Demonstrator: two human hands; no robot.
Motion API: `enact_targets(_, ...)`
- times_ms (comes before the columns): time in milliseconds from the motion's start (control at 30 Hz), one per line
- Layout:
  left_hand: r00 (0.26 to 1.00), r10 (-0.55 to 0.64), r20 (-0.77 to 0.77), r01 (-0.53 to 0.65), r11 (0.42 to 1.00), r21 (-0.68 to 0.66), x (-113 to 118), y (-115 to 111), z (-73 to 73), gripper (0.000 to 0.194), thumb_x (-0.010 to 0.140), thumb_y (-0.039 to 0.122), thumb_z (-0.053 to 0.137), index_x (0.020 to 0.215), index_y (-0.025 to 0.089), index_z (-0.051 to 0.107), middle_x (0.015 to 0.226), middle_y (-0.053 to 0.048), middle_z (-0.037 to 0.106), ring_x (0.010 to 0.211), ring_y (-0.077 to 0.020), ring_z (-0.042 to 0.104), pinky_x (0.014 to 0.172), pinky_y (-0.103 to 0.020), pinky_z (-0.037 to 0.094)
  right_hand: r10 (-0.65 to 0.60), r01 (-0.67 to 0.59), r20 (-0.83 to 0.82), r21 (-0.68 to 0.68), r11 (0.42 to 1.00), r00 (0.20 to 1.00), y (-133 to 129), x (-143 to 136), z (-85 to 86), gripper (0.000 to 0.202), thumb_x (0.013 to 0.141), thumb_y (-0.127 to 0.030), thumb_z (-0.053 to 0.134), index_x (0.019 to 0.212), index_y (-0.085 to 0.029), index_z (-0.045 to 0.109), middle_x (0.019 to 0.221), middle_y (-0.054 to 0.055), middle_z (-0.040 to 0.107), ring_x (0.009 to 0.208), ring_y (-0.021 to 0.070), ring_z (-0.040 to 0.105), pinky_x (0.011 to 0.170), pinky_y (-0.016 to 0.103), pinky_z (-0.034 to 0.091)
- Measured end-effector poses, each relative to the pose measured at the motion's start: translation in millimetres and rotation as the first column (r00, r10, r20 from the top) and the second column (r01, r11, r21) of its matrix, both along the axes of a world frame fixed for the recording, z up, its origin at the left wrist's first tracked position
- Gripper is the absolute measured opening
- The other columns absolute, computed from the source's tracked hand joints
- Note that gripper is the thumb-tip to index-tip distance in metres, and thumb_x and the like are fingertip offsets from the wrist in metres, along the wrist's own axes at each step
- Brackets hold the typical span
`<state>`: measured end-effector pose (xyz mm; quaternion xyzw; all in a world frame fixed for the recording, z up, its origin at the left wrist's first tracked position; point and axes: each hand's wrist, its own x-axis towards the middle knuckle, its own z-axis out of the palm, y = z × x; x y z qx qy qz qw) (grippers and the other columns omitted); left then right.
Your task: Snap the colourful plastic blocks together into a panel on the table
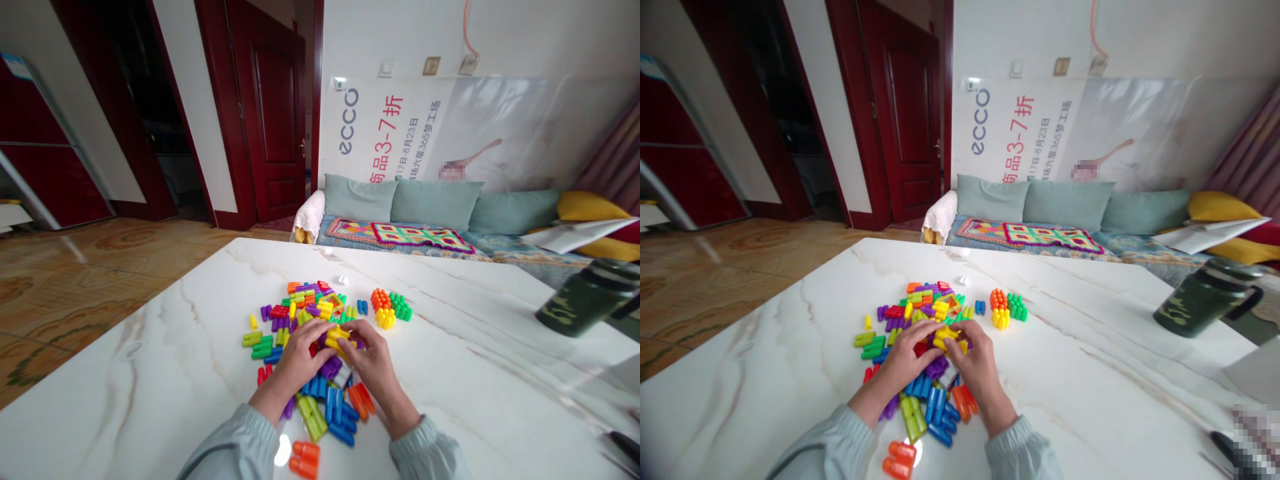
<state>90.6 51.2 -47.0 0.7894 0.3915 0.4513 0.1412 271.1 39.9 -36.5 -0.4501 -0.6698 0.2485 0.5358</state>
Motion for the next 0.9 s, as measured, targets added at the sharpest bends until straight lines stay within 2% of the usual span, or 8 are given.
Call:
enact_targets(167, 0.999, -0.03, 0.036, 0.029, 0.998, 0.048, -0.9, -2.1, 5.3, 0.033, 0.083, 0.024, 0.07, 0.116, 0.024, 0.067, 0.112, -0.007, 0.069, 0.105, -0.0211, 0.066, 0.094, -0.036, 0.055, 0.022, -0.028, -0.115, -0.057, 0.998, 0.993, 0.2, -0.9, -0.2, 0.019, 0.08, -0.033, 0.069, 0.091, -0.017, 0.066, 0.08, 0.003, 0.065, 0.07, 0.0157, 0.061, 0.064, 0.027, 0.05)
enact_targets(333, 0.997, -0.014, 0.078, 0.007, 0.997, 0.079, -1.2, -3.7, 10.2, 0.023, 0.087, 0.024, 0.065, 0.11, 0.021, 0.068, 0.107, -0.007, 0.071, 0.102, -0.0201, 0.067, 0.092, -0.034, 0.055, 0.153, -0.152, -0.14, 0.02, 0.988, 0.978, -2.0, 1.7, 5.1, 0.013, 0.083, -0.028, 0.067, 0.092, -0.02, 0.069, 0.095, 0.006, 0.067, 0.089, 0.0193, 0.064, 0.077, 0.03, 0.052)
enact_targets(433, 0.996, 0.011, 0.086, -0.017, 0.997, 0.081, 0.3, -4.3, 9.4, 0.023, 0.085, 0.021, 0.067, 0.107, 0.021, 0.068, 0.105, -0.007, 0.072, 0.099, -0.021, 0.068, 0.09, -0.035, 0.057, 0.17, -0.167, -0.183, 0.036, 0.985, 0.968, -4.4, -0.3, 7.5, 0.017, 0.082, -0.026, 0.069, 0.099, -0.022, 0.07, 0.097, 0.005, 0.067, 0.089, 0.0185, 0.064, 0.08, 0.031, 0.052)
enact_targets(567, 0.982, -0.013, 0.188, 0.018, 0.999, -0.026, 2.6, -6.3, 9.1, 0.012, 0.084, 0.021, 0.066, 0.095, 0.019, 0.067, 0.094, -0.006, 0.071, 0.086, -0.0185, 0.07, 0.076, -0.03, 0.06, 0.113, -0.116, -0.312, 0.01, 0.993, 0.943, -4.9, -5.6, 5.1, 0.032, 0.075, -0.027, 0.076, 0.106, -0.023, 0.067, 0.111, 0.006, 0.064, 0.098, 0.0198, 0.063, 0.083, 0.032, 0.054)
enact_targets(667, 0.949, -0.01, 0.316, 0.069, 0.982, -0.178, 4.1, -7.6, 9.3, 0.011, 0.084, 0.023, 0.065, 0.094, 0.019, 0.062, 0.088, -0.003, 0.07, 0.074, -0.0152, 0.071, 0.064, -0.024, 0.059, 0.06, -0.103, -0.344, -0.107, 0.989, 0.937, -2.7, -8.4, -1.4, 0.034, 0.071, -0.032, 0.08, 0.099, -0.02, 0.065, 0.096, 0.005, 0.068, 0.085, 0.0181, 0.065, 0.071, 0.028, 0.054)
enact_targets(767, 0.924, -0.008, 0.381, 0.107, 0.965, -0.241, 5.0, -8.4, 10.3, 0.012, 0.083, 0.023, 0.066, 0.092, 0.019, 0.059, 0.087, -0.001, 0.07, 0.074, -0.0145, 0.071, 0.065, -0.022, 0.059, 0.076, -0.166, -0.396, -0.197, 0.966, 0.915, -1.6, -10.1, -7.6, 0.034, 0.071, -0.037, 0.079, 0.096, -0.019, 0.063, 0.079, 0.002, 0.068, 0.069, 0.0155, 0.063, 0.063, 0.027, 0.053)
enact_targets(900, 0.93, -0.025, 0.367, 0.119, 0.964, -0.236, 5.1, -10.6, 13.9, 0.011, 0.082, 0.022, 0.067, 0.09, 0.018, 0.06, 0.082, 0.0, 0.07, 0.072, -0.0139, 0.071, 0.068, -0.023, 0.059, 0.085, -0.135, -0.33, -0.131, 0.982, 0.94, -6.0, -14.4, -6.3, 0.03, 0.075, -0.035, 0.076, 0.098, -0.02, 0.063, 0.08, 0.001, 0.067, 0.071, 0.0154, 0.063, 0.063, 0.026, 0.051)
